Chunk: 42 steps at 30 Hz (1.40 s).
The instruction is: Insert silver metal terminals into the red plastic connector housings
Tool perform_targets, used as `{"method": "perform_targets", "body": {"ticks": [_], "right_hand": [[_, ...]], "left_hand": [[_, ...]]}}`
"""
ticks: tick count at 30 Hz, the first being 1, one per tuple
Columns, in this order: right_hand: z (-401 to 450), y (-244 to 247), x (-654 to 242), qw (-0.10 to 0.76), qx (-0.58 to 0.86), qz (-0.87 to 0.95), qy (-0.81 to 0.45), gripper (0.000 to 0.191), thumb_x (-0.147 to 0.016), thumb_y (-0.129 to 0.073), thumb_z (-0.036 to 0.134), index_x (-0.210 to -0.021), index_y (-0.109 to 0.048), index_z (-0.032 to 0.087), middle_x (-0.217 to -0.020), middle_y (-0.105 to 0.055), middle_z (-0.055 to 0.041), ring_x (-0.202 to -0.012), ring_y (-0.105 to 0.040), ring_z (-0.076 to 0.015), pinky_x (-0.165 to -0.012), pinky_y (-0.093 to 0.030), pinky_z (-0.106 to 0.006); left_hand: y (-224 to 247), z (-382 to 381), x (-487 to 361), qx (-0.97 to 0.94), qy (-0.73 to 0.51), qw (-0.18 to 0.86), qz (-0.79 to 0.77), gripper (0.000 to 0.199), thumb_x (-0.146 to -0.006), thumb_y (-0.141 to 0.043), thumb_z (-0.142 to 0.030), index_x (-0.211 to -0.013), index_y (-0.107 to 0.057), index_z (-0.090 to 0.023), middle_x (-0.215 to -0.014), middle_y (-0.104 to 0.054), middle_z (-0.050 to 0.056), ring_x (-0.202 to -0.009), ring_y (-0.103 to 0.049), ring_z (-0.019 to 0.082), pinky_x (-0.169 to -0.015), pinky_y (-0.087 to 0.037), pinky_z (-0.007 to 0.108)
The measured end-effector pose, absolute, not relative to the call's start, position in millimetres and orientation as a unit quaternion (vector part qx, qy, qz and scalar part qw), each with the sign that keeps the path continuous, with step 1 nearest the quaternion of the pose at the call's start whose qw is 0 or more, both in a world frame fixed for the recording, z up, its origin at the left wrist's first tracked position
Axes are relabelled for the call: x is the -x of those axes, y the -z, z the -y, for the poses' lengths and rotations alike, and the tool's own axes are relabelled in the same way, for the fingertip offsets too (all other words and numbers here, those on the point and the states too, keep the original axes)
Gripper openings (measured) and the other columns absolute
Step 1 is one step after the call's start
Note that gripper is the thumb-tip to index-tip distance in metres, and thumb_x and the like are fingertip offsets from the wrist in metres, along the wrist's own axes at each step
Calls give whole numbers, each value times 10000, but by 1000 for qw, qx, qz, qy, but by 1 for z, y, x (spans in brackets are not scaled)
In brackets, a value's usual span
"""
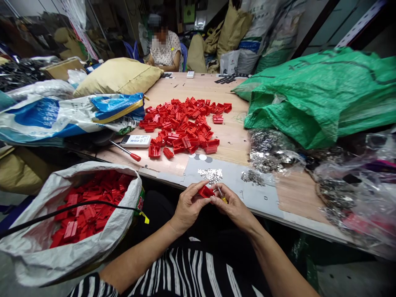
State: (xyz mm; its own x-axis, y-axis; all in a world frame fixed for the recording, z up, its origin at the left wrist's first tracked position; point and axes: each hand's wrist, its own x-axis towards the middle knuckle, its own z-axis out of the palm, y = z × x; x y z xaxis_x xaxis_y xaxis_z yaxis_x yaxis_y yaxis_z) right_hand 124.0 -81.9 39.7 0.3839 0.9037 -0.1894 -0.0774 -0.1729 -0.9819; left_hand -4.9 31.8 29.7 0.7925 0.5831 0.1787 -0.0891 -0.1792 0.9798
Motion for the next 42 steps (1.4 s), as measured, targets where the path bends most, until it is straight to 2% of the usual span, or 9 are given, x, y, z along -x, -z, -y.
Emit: {"method": "perform_targets", "body": {"ticks": [3,7,10,12,15,19,22,42], "right_hand": [[78,-38,-123,553,619,335,-446,378,-819,-622,531,-1019,-492,238,-731,-465,48,-537,-363,-90,-481,-289,-214],[77,-35,-127,537,657,372,-376,369,-855,-584,505,-1087,-503,230,-793,-525,17,-640,-479,-122,-582,-397,-241],[80,-34,-131,490,708,396,-318,343,-926,-456,481,-1151,-503,226,-809,-570,-6,-647,-516,-145,-629,-440,-281],[82,-33,-133,449,733,428,-279,310,-947,-405,440,-1124,-552,232,-866,-604,-33,-688,-553,-167,-664,-459,-307],[82,-32,-133,400,753,478,-209,260,-926,-441,367,-1038,-638,240,-935,-632,-64,-814,-601,-207,-739,-472,-332],[77,-30,-130,366,773,493,-158,211,-888,-493,269,-1031,-647,240,-947,-677,-56,-805,-630,-212,-758,-482,-343],[71,-29,-129,341,778,507,-144,179,-877,-503,223,-984,-646,237,-935,-694,-41,-818,-642,-215,-766,-484,-347],[58,-27,-141,314,761,538,-179,161,-871,-537,142,-930,-666,218,-919,-672,-35,-853,-631,-188,-779,-486,-320]], "left_hand": [[-30,-33,4,-735,-285,594,-160,412,-832,-645,-302,-1239,-600,-254,-1102,-650,68,-972,-627,185,-865,-518,307],[-27,-42,2,-754,-294,565,-161,378,-837,-637,-279,-1210,-601,-233,-1078,-651,71,-941,-628,182,-827,-524,308],[-25,-54,1,-789,-304,509,-164,350,-835,-630,-233,-1184,-601,-234,-1073,-651,61,-977,-616,189,-889,-502,346],[-23,-60,1,-809,-303,477,-163,353,-837,-617,-200,-1187,-591,-241,-1071,-647,56,-989,-613,187,-914,-492,357],[-21,-68,-2,-832,-285,451,-154,374,-842,-593,-157,-1204,-575,-247,-1057,-640,51,-976,-616,175,-906,-500,346],[-16,-73,-7,-851,-261,435,-135,411,-822,-596,-109,-1212,-572,-236,-1094,-643,60,-1015,-613,181,-916,-505,354],[-13,-77,-9,-856,-247,439,-116,432,-807,-611,-94,-1217,-567,-224,-1153,-644,75,-1066,-610,191,-947,-495,369],[-7,-86,-11,-844,-228,474,-103,433,-801,-657,-159,-1216,-582,-258,-1126,-670,53,-1065,-622,193,-949,-491,356]]}}
